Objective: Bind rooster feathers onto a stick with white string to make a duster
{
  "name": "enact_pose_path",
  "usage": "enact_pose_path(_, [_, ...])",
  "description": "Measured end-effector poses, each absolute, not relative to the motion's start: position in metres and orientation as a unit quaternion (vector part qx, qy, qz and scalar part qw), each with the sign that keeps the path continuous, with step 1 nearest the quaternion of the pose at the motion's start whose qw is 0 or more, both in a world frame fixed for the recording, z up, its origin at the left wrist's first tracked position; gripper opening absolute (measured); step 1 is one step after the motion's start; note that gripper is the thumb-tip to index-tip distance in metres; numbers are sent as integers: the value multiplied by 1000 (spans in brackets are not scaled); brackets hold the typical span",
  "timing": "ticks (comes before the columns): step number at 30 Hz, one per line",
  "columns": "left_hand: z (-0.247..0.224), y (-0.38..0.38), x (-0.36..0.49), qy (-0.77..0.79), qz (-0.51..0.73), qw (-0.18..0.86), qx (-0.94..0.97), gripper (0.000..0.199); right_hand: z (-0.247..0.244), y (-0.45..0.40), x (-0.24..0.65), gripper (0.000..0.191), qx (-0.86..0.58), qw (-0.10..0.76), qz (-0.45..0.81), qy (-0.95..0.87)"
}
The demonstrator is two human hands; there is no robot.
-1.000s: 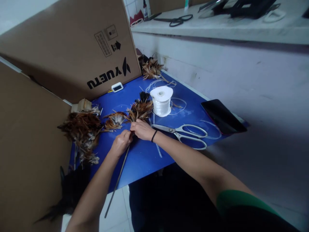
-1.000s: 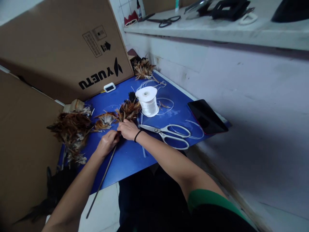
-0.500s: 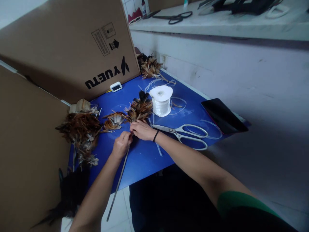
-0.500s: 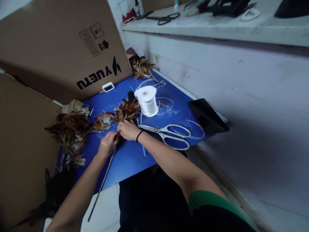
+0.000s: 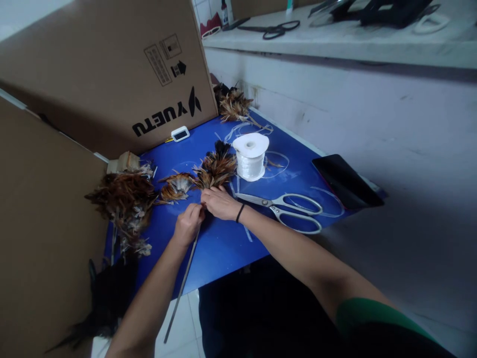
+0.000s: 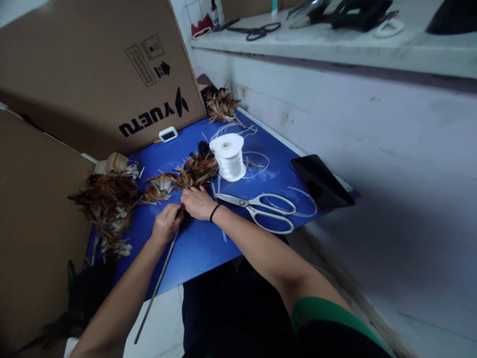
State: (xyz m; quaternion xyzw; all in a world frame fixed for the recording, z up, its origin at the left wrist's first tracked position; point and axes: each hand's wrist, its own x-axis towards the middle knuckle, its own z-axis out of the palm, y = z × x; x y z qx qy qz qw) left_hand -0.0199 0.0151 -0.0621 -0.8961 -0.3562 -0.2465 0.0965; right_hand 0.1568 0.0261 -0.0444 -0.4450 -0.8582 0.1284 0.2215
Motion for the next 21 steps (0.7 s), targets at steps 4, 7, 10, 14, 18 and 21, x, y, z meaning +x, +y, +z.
enact_pose_path(4, [-62, 15, -21, -356, -244, 90, -897, 16, -43, 23, 157, 16, -450, 240, 145, -848])
enact_pose_path(7, [-61, 13, -23, -351, -236, 70, -904, 17, -43, 22, 158, 14, -446, 262, 169, -839])
enact_pose_path(10, [-60, 12, -26, -349, -231, 54, -907, 18, -43, 20, 160, 13, -437, 283, 183, -834])
enact_pose_path(14, [-58, 11, -28, -347, -237, 28, -907, 17, -42, 16, 162, 15, -424, 293, 174, -839])
enact_pose_path(18, [-52, 10, -31, -349, -254, -24, -901, 15, -45, 15, 162, 16, -410, 281, 147, -855])
enact_pose_path(21, [-48, 9, -33, -359, -251, -59, -897, 14, -48, 15, 163, 17, -401, 275, 133, -864])
